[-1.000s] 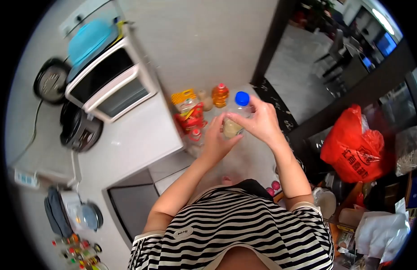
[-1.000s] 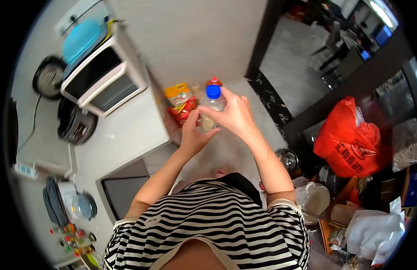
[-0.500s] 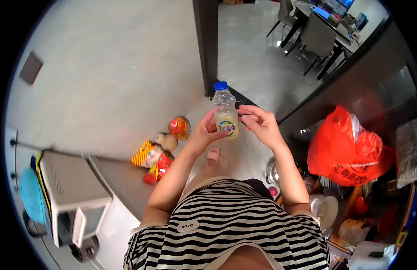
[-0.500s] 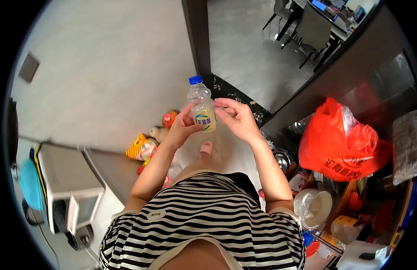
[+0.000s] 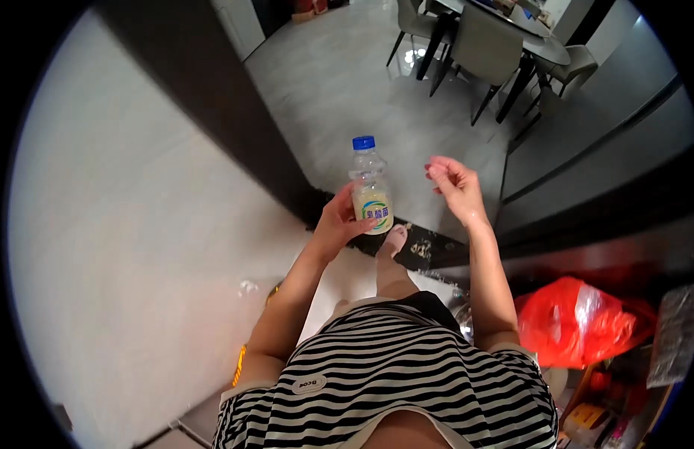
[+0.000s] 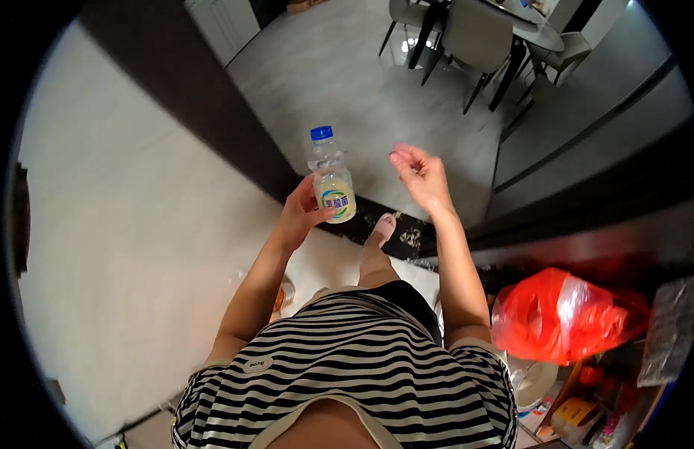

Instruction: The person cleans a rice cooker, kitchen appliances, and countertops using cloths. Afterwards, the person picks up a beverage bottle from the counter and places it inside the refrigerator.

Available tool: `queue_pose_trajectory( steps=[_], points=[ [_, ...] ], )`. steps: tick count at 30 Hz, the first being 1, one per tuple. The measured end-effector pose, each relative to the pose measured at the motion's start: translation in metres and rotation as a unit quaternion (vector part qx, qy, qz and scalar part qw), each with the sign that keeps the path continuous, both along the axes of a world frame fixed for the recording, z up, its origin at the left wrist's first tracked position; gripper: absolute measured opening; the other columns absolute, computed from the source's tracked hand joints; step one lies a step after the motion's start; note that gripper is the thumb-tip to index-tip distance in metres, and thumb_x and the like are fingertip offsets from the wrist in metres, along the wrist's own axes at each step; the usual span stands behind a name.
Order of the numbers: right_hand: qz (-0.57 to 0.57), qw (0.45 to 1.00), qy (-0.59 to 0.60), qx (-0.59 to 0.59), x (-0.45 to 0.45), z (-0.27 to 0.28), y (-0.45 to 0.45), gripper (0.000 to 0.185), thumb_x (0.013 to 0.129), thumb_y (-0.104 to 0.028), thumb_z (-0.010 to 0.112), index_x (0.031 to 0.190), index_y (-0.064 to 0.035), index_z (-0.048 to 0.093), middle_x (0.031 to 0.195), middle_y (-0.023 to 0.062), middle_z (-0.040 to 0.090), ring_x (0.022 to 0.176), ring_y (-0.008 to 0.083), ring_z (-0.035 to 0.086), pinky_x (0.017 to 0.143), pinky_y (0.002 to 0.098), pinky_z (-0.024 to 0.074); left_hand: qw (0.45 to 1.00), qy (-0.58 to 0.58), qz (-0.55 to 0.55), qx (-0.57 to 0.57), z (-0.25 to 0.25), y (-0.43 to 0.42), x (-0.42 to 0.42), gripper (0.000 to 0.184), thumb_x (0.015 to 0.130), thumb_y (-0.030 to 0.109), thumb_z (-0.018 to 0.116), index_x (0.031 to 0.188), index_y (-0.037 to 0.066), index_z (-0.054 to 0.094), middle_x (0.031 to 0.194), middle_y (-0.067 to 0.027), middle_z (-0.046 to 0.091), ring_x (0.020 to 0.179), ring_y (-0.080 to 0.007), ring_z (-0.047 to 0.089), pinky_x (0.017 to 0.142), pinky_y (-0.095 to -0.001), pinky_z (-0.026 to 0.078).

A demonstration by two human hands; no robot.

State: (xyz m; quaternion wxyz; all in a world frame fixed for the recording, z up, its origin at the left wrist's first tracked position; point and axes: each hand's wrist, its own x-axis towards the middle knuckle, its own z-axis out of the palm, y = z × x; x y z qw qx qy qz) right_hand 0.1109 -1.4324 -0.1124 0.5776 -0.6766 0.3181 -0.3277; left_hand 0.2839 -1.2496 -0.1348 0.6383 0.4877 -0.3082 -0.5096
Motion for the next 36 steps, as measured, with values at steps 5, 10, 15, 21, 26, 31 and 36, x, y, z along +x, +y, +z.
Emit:
queue_pose_trajectory(
  steps=[5,10,15,21,26,31,36],
  points=[
    [-0.133,0.991,-0.011,-0.025,0.03,0.002,-0.174,0.032,0.086,-0.025,0.066,0.107,-0.0002,0.064,0.08,-0.0002,0.063,0.066,0.0063,0.052,0.059,0.0229,0.0452,1.0,-0.02,-0.011,0.012,0.005,-0.126,0.048,0.072,0.072,-0.002,0.071,0.136,0.006,0.038,0.117,-0.0052,0.056,0.109,-0.0177,0.054,0.094,-0.0332,0.043],
    [-0.3,0.953,-0.021,-0.041,-0.005,0.02,-0.347,0.035,0.083,-0.026,0.068,0.106,-0.0006,0.064,0.086,0.0039,0.067,0.075,0.0094,0.058,0.068,0.0252,0.0477,0.999,-0.026,-0.031,-0.035,0.026,-0.247,0.088,0.07,0.071,-0.003,0.068,0.134,0.006,0.038,0.12,-0.0058,0.053,0.11,-0.0194,0.053,0.097,-0.0345,0.042],
    [-0.438,0.856,0.203,-0.186,-0.105,0.03,-0.507,0.049,0.077,-0.035,0.069,0.114,-0.0041,0.06,0.1,0.0153,0.066,0.094,0.0285,0.062,0.083,0.0368,0.0482,0.998,0.014,-0.031,0.052,-0.014,-0.329,0.13,0.068,0.071,-0.005,0.062,0.134,0.002,0.037,0.121,-0.0076,0.052,0.111,-0.0196,0.052,0.097,-0.0342,0.042],
    [-0.433,0.304,0.815,-0.235,-0.279,0.139,-0.557,0.04,0.087,-0.031,0.055,0.122,-0.013,0.054,0.13,0.0136,0.048,0.126,0.0311,0.038,0.102,0.0499,0.0311,0.995,0.003,-0.077,0.07,-0.043,-0.438,0.173,0.067,0.07,-0.003,0.065,0.132,0.002,0.04,0.115,-0.0068,0.055,0.106,-0.02,0.055,0.094,-0.0346,0.044],
    [-0.425,0.291,0.829,-0.218,-0.334,0.184,-0.537,0.032,0.089,-0.011,0.044,0.12,-0.0068,0.053,0.13,0.0074,0.045,0.136,0.0221,0.023,0.115,0.0419,0.0109,0.981,-0.035,-0.188,0.042,-0.034,-0.586,0.195,0.065,0.069,-0.001,0.068,0.128,0.004,0.044,0.113,-0.0049,0.057,0.104,-0.0171,0.056,0.091,-0.0326,0.045],
    [-0.306,0.194,0.928,-0.088,-0.335,0.187,-0.564,0.044,0.083,-0.037,0.053,0.118,-0.0105,0.058,0.129,0.0059,0.048,0.131,0.022,0.032,0.114,0.0486,0.0025,0.93,-0.073,-0.361,-0.018,0.003,-0.732,0.142,0.06,0.071,0.001,0.069,0.127,0.005,0.045,0.109,-0.0032,0.057,0.102,-0.0142,0.056,0.089,-0.0307,0.045],
    [-0.352,0.193,0.911,-0.094,-0.318,0.189,-0.57,0.04,0.083,-0.044,0.052,0.107,-0.0148,0.066,0.119,0.0065,0.056,0.123,0.0224,0.04,0.113,0.0503,0.0018,0.878,-0.027,-0.475,-0.054,0.045,-0.787,0.045,0.063,0.072,0.001,0.07,0.13,0.006,0.044,0.112,-0.0027,0.058,0.103,-0.0142,0.056,0.088,-0.0308,0.046]
  ],
)
